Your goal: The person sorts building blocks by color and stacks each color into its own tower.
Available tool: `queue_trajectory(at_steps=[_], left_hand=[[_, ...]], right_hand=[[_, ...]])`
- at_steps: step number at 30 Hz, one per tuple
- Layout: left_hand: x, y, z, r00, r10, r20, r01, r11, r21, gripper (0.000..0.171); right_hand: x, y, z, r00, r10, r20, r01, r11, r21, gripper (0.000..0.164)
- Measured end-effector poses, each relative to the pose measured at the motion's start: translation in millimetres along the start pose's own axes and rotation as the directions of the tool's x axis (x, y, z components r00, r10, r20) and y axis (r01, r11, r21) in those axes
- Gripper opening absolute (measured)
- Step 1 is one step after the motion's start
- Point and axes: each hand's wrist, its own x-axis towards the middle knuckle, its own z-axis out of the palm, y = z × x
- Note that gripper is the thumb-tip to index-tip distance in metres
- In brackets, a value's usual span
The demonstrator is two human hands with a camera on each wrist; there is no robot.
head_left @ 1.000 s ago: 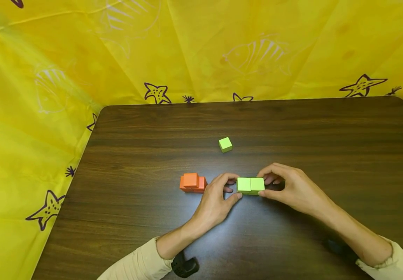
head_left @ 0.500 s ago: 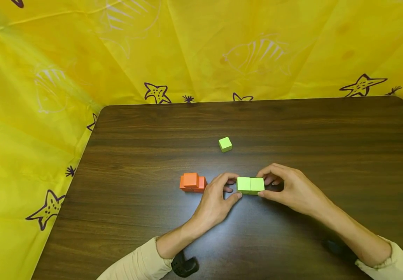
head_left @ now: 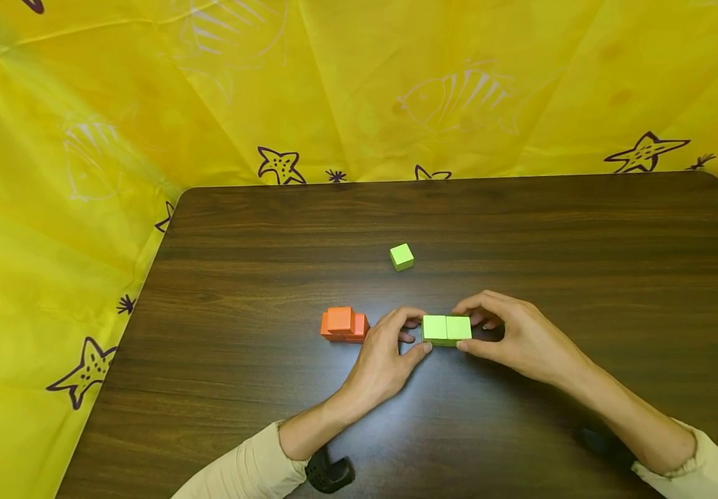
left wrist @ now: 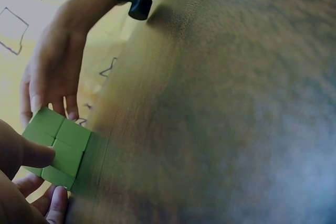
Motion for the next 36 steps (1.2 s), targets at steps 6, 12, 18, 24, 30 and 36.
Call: queue_trajectory(at_steps=[6,12,18,24,30,36], left_hand=[[0.3,0.0,-0.6,1.0,-0.006,0.006,0.006,1.0,0.002,0.039],[0.9,-1.0,-0.8,1.0,-0.017,0.011,0.017,1.0,0.003,0.039],[0.8,-0.2,-0.9,1.0,-0.015,0.011,0.015,1.0,-0.006,0.039],[0.9,0.2,0.0,1.0,-0.01,0.014,0.01,1.0,-0.007,0.04],[0.0,0.5,-0.7,1.0,-0.017,0.016,0.017,1.0,-0.005,0.04],[-0.6,-0.2,-1.1,1.0,-0.016,0.011,0.016,1.0,0.008,0.04]], right_hand=[[3.7,-2.0,-3.4,1.0,-0.008,0.0,0.008,1.0,0.004,0.04],[12.5,-3.2,-9.8,1.0,-0.022,-0.004,0.022,0.999,0.028,0.038],[24.4,-4.1,-18.6,0.998,-0.05,-0.049,0.052,0.998,0.034,0.032],[33.4,-7.8,-27.2,0.996,-0.048,-0.076,0.052,0.997,0.049,0.029],[42.5,-7.6,-31.5,0.995,-0.036,-0.095,0.041,0.997,0.058,0.027],[54.4,-5.6,-30.2,0.994,-0.029,-0.102,0.036,0.997,0.067,0.024]])
